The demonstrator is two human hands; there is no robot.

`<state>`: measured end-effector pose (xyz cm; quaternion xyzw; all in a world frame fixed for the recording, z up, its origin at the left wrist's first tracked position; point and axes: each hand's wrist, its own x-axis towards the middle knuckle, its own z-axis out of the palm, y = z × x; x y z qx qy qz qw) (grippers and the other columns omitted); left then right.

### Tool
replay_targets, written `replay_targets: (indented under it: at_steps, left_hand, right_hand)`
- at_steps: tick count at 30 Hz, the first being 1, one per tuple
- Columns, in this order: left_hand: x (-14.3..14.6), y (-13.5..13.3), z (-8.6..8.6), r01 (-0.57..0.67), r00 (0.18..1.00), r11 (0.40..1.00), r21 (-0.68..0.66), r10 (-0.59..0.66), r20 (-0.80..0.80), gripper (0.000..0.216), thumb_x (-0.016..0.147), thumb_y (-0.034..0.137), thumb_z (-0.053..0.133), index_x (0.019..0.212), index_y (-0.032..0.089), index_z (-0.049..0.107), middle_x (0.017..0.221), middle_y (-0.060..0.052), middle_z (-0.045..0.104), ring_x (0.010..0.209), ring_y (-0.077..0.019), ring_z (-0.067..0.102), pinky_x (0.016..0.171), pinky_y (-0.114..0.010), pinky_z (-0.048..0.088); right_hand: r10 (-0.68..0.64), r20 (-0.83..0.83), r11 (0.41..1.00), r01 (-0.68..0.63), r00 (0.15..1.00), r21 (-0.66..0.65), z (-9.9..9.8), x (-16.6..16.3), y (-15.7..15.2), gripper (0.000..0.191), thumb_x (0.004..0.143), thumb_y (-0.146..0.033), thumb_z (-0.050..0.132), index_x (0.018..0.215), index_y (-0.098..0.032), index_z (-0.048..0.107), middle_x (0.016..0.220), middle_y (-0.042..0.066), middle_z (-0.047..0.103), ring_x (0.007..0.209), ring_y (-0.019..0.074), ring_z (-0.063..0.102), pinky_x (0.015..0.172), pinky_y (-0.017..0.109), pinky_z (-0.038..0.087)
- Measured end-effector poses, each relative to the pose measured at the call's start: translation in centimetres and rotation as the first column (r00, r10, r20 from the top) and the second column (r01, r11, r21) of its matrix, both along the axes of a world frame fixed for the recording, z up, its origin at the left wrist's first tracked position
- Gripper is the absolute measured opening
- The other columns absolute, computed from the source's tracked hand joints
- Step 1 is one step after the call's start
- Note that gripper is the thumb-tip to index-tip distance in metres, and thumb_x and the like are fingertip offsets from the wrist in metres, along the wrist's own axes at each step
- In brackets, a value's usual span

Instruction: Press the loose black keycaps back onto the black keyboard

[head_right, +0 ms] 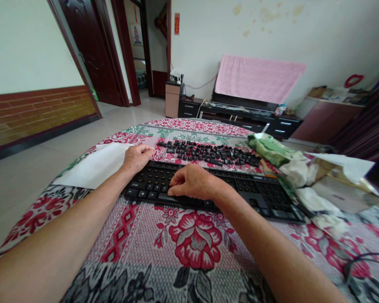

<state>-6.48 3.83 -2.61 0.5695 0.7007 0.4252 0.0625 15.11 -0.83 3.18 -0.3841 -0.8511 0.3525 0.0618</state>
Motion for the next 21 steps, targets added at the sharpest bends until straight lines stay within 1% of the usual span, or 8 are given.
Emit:
replay_targets:
  at_steps: [3, 7, 9, 12, 18, 21]
  left_hand:
    - [-0.03, 0.04, -0.06, 0.004, 1.000, 1.000, 0.001, -0.004, 0.010, 0.023, 0.067, 0.033, 0.050, 0.078, 0.023, 0.067, 0.069, 0.001, 0.066, 0.067, -0.0135, 0.059, 0.065, -0.023, 0.043]
    - [-0.14, 0.20, -0.25, 0.011, 1.000, 1.000, 0.003, -0.011, 0.014, 0.023, 0.067, 0.033, 0.050, 0.078, 0.023, 0.067, 0.069, 0.001, 0.066, 0.067, -0.0132, 0.059, 0.065, -0.023, 0.043]
    - [-0.17, 0.25, -0.32, 0.011, 1.000, 1.000, 0.005, -0.011, 0.010, 0.023, 0.067, 0.034, 0.049, 0.078, 0.023, 0.067, 0.069, 0.001, 0.066, 0.067, -0.0133, 0.059, 0.065, -0.023, 0.043]
    - [-0.15, 0.21, -0.27, 0.013, 1.000, 1.000, 0.012, -0.013, 0.006, 0.023, 0.067, 0.034, 0.049, 0.078, 0.023, 0.067, 0.070, 0.001, 0.066, 0.067, -0.0135, 0.059, 0.065, -0.023, 0.043]
    - [-0.02, -0.10, 0.10, 0.021, 1.000, 1.000, -0.008, -0.021, -0.014, 0.024, 0.069, 0.034, 0.048, 0.078, 0.023, 0.067, 0.070, 0.001, 0.066, 0.066, -0.0131, 0.058, 0.065, -0.023, 0.043]
    - [-0.02, -0.17, 0.15, 0.014, 1.000, 1.000, -0.015, -0.014, -0.008, 0.025, 0.069, 0.034, 0.048, 0.079, 0.023, 0.067, 0.071, 0.000, 0.066, 0.067, -0.0137, 0.059, 0.065, -0.023, 0.043]
  right_hand:
    - [0.010, 0.011, 1.000, -0.010, 1.000, -0.006, 0.31, 0.04, -0.13, 0.028, 0.064, -0.034, 0.058, 0.083, -0.015, 0.066, 0.066, 0.001, 0.061, 0.054, 0.0087, 0.048, 0.047, 0.020, 0.034]
    - [0.060, 0.024, 0.997, -0.061, 0.998, 0.054, 0.46, 0.01, -0.07, 0.025, 0.070, -0.033, 0.051, 0.077, -0.015, 0.067, 0.061, 0.000, 0.058, 0.051, 0.0074, 0.043, 0.045, 0.020, 0.032]
    - [0.049, 0.030, 0.996, -0.051, 0.998, 0.077, 0.37, -0.06, 0.03, 0.024, 0.070, -0.031, 0.050, 0.073, -0.014, 0.067, 0.058, 0.000, 0.056, 0.050, 0.0073, 0.042, 0.045, 0.020, 0.031]
    - [0.018, 0.033, 0.997, -0.020, 0.999, 0.076, 0.13, -0.16, 0.04, 0.022, 0.069, -0.029, 0.051, 0.070, -0.013, 0.066, 0.055, 0.000, 0.055, 0.048, 0.0071, 0.041, 0.043, 0.020, 0.030]
    - [-0.007, 0.004, 0.997, 0.007, 1.000, 0.076, -0.23, -0.12, -0.20, 0.020, 0.070, -0.028, 0.051, 0.070, -0.013, 0.065, 0.058, 0.001, 0.056, 0.049, 0.0073, 0.042, 0.043, 0.020, 0.031]
    - [0.007, 0.007, 0.997, -0.008, 1.000, 0.070, -0.21, -0.13, -0.04, 0.021, 0.070, -0.029, 0.051, 0.070, -0.013, 0.065, 0.057, 0.000, 0.056, 0.048, 0.0069, 0.041, 0.043, 0.020, 0.031]
